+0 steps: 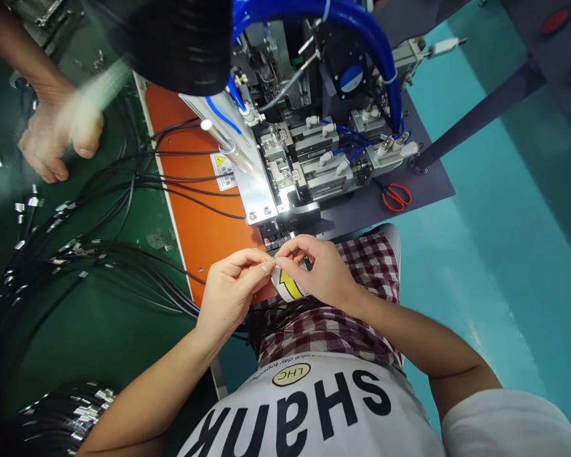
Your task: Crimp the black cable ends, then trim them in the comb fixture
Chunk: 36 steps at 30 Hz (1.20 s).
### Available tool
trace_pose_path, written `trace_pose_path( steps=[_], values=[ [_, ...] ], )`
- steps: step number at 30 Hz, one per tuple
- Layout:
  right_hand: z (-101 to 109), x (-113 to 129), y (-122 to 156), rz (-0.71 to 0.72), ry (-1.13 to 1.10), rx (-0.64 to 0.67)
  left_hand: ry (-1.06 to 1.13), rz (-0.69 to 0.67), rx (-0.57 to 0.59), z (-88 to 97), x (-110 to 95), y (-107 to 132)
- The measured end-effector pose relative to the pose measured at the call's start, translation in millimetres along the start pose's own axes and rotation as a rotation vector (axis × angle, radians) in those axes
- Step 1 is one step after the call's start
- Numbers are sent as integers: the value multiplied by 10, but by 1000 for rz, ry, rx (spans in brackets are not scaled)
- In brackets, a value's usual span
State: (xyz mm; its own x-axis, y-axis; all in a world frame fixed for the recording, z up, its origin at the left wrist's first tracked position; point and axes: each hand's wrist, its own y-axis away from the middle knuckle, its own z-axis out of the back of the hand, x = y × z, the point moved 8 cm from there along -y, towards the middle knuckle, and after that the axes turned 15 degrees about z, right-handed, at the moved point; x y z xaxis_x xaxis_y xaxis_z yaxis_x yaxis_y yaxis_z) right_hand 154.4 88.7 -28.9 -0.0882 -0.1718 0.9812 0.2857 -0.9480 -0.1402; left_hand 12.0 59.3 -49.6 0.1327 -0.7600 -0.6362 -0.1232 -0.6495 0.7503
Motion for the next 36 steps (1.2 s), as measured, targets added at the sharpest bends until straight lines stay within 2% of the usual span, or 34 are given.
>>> trace_pose_path(
  steps=[7,17,24,32,36],
  values=[
    [-12,-62,7,-66,-86,24,15,-4,28,-8,6,-13],
    [-36,-75,-10,-148,-153,41,-24,34,-10,12,48,-30],
    [-26,-62,39,-123,-102,-40,10,-40,-22,3,2,-27],
    [33,-56,28,-100,-12,44,19,21,1,6,43,-28],
    [101,12,-24,-63,19,45,17,39,0,8,61,-34]
  ],
)
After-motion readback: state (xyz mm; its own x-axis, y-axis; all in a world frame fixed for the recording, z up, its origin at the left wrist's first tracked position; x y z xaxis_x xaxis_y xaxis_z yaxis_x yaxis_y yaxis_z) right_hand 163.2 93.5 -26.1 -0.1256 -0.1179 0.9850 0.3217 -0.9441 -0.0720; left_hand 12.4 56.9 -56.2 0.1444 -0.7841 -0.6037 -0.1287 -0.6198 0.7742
